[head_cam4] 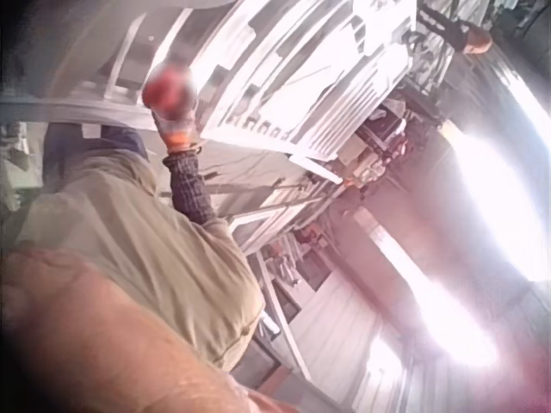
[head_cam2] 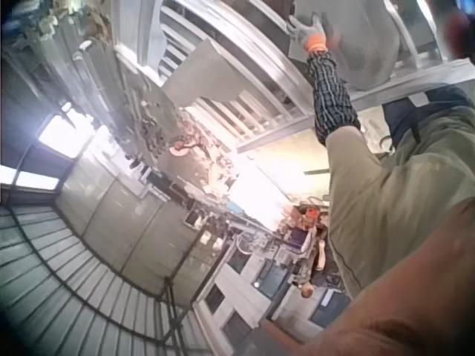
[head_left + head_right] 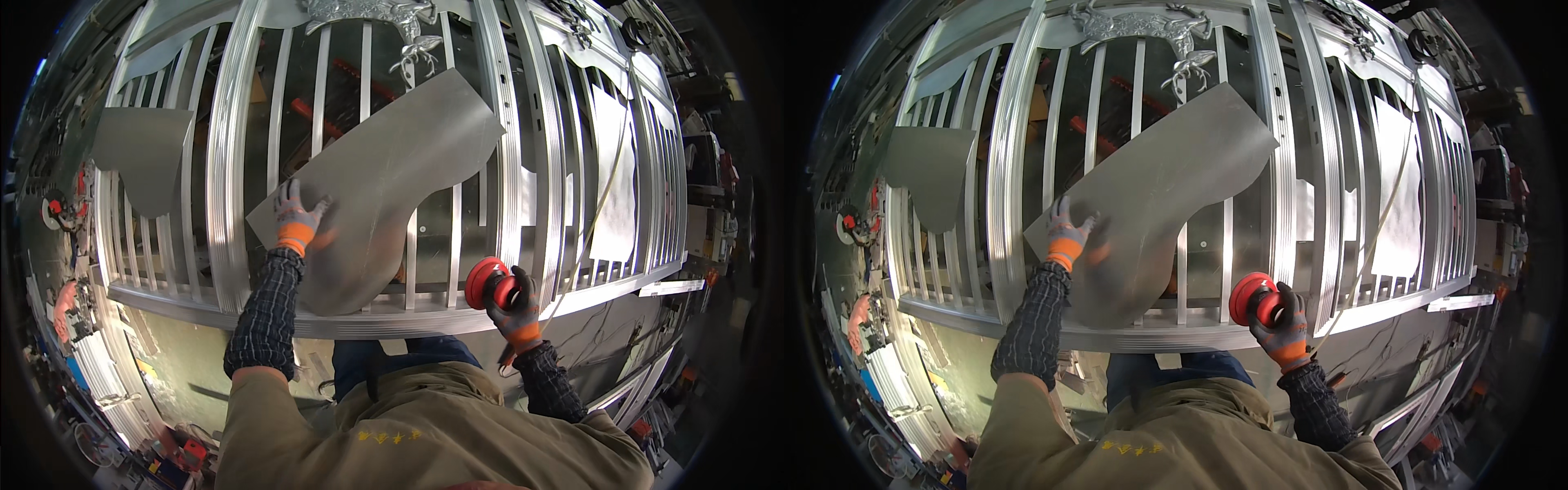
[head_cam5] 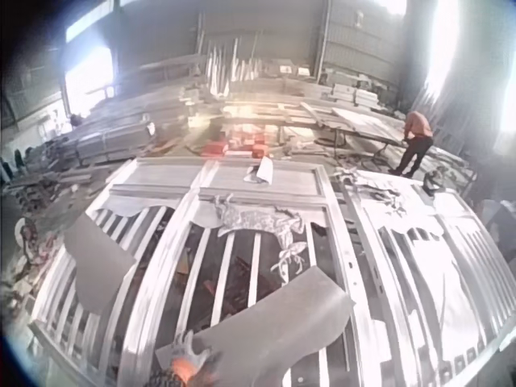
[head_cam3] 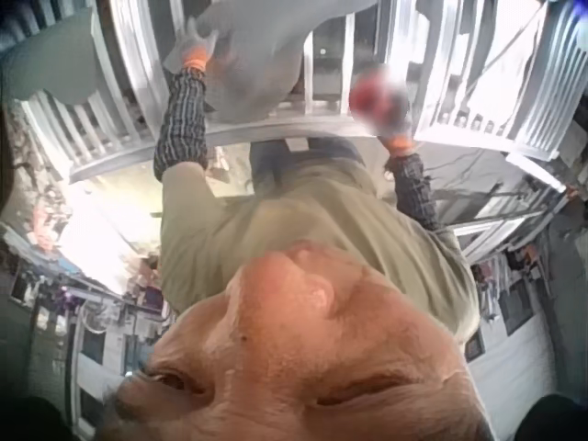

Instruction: The person uses a handheld orbital sander to smooth the surface of several large metal sheets placed on a workbench. They repeatedly flip the sheets to sand both sides, moving the tool in circular motions across the surface.

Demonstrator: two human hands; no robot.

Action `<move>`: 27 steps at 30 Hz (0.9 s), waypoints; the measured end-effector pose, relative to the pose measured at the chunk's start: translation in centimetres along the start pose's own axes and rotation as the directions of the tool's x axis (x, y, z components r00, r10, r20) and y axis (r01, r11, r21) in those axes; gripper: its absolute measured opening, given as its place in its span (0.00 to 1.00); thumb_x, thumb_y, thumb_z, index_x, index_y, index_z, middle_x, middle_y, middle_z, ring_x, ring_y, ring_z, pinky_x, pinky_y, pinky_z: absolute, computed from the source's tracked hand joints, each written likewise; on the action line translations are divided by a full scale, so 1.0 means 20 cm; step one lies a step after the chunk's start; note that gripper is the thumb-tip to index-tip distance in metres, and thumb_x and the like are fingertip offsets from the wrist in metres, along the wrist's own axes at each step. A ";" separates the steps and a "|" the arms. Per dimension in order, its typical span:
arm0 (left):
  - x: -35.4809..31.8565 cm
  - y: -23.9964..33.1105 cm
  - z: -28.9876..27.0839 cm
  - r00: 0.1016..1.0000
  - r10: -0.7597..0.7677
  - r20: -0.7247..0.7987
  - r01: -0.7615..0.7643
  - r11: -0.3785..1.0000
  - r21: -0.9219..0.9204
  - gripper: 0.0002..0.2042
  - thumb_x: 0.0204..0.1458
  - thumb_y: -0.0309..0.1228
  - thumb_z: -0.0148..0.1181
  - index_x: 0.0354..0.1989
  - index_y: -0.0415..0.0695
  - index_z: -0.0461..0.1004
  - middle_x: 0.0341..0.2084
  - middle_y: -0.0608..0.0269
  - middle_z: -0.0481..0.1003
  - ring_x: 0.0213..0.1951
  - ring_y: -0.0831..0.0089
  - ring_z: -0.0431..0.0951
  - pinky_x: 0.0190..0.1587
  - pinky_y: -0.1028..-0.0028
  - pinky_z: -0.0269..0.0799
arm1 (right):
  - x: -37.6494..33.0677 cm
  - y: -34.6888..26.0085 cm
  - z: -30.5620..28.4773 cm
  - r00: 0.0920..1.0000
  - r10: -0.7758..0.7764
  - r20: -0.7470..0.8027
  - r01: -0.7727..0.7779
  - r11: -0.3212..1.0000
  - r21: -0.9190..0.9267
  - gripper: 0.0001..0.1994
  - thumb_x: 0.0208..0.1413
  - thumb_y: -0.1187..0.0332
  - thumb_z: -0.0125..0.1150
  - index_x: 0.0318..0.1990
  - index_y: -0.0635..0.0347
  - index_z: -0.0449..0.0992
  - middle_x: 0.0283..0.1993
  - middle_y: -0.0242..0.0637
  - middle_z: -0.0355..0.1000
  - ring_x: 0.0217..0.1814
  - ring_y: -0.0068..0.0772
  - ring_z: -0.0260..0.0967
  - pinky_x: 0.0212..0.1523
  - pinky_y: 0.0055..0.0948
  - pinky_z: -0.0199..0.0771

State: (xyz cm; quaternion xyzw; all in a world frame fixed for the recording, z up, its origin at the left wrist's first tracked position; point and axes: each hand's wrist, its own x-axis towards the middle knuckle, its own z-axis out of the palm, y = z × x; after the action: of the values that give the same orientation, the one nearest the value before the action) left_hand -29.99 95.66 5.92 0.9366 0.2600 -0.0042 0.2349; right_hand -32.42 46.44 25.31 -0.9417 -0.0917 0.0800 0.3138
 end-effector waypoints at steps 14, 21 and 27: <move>0.42 -0.28 -0.14 0.990 -0.037 0.138 0.049 0.995 -0.091 0.26 0.62 0.52 0.60 0.50 0.38 0.79 0.47 0.46 0.82 0.50 0.45 0.81 0.53 0.58 0.76 | 0.00 -0.03 0.12 0.993 0.035 0.111 -0.029 0.998 -0.053 0.39 0.41 0.60 0.79 0.62 0.63 0.68 0.48 0.50 0.73 0.48 0.54 0.72 0.47 0.46 0.76; 0.32 -1.05 -0.30 0.947 0.310 0.089 -0.312 0.812 0.493 0.18 0.65 0.41 0.57 0.53 0.40 0.79 0.45 0.46 0.82 0.46 0.47 0.82 0.51 0.60 0.77 | 0.11 -0.09 0.13 0.990 0.050 0.133 -0.046 0.998 -0.032 0.40 0.41 0.59 0.79 0.63 0.64 0.68 0.50 0.52 0.73 0.52 0.56 0.72 0.50 0.47 0.76; 0.02 -1.30 -0.61 0.985 -0.035 0.169 -0.086 0.752 0.654 0.18 0.63 0.29 0.54 0.61 0.43 0.77 0.42 0.39 0.79 0.38 0.43 0.81 0.44 0.57 0.79 | 0.17 -0.02 0.17 0.990 0.041 0.132 -0.038 0.999 -0.022 0.41 0.41 0.59 0.79 0.63 0.64 0.67 0.51 0.54 0.73 0.52 0.58 0.72 0.50 0.49 0.77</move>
State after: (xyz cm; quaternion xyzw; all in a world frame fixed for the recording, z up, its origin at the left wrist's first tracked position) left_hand -43.74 120.92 5.31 0.9588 0.2078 -0.1723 -0.0885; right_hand -29.95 49.49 22.60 -0.9389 -0.0943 0.1477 0.2964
